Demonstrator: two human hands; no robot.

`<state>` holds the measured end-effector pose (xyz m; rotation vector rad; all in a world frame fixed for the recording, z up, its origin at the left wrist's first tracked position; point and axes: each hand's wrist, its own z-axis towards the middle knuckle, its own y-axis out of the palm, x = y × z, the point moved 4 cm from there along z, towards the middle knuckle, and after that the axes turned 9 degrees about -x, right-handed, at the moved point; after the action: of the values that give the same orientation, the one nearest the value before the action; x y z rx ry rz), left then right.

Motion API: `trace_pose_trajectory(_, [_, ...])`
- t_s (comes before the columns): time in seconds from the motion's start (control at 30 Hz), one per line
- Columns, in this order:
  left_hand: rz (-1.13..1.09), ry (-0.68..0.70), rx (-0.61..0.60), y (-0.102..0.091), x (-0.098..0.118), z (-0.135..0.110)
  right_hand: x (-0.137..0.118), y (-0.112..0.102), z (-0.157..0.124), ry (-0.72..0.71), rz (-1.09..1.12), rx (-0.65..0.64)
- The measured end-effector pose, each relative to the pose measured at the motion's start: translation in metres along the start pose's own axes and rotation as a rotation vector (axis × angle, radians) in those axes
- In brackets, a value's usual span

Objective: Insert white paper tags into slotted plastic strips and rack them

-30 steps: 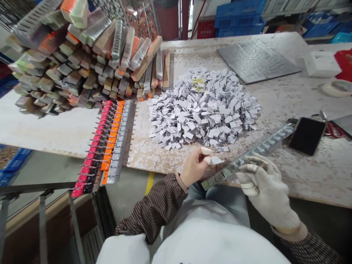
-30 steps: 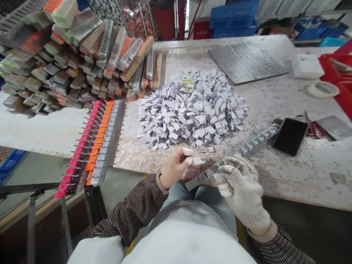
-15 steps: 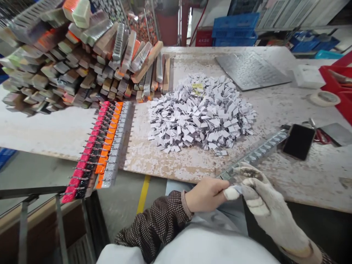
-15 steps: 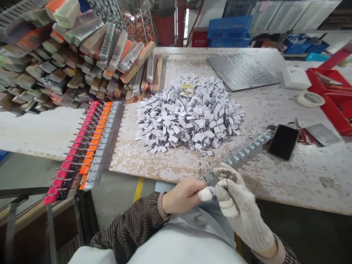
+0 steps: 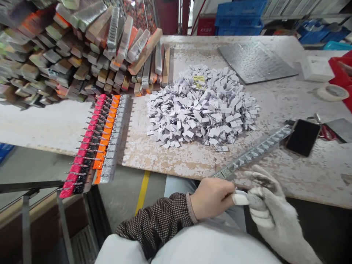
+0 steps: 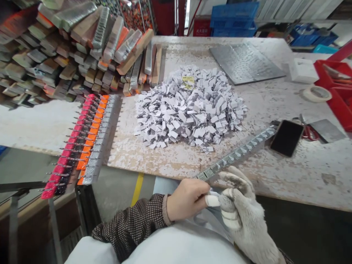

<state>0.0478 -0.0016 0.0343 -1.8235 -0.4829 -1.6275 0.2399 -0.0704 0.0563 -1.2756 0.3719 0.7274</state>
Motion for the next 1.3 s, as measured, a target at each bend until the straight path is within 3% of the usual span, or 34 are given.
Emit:
trace_pose_trajectory(0.13, [-0.248,0.103,-0.225,0.007,0.005,-0.002,-0.002,0.01,-0.006,-0.024,0.029,-0.05])
trace_pose_trajectory(0.2, [-0.235,0.121,-0.235,0.009,-0.001,-0.002,0.001,0.012,-0.006,-0.036,-0.017,-0.044])
trace_pose_trajectory(0.3, [0.126,0.091,-0.08,0.005,-0.016,-0.001,0.011,0.012,0.009,-0.059,-0.175,-0.029])
trace_pose_trajectory(0.4, [0.535,-0.039,0.075,-0.004,-0.033,-0.002,0.024,0.011,0.035,-0.093,-0.38,0.014])
trace_pose_trajectory(0.53, [0.772,-0.144,0.046,-0.004,-0.048,-0.001,0.032,0.023,0.055,-0.229,-0.645,-0.067])
trace_pose_trajectory(1.07, [0.78,-0.05,-0.044,0.008,-0.06,0.002,0.038,0.043,0.066,-0.266,-0.701,-0.308])
trace_pose_trajectory(1.17, [0.783,-0.065,-0.034,0.006,-0.057,0.002,0.038,0.037,0.067,-0.278,-0.704,-0.274])
trace_pose_trajectory(1.3, [0.815,-0.087,-0.05,-0.01,-0.045,0.017,0.036,0.016,0.065,-0.258,-0.667,-0.11])
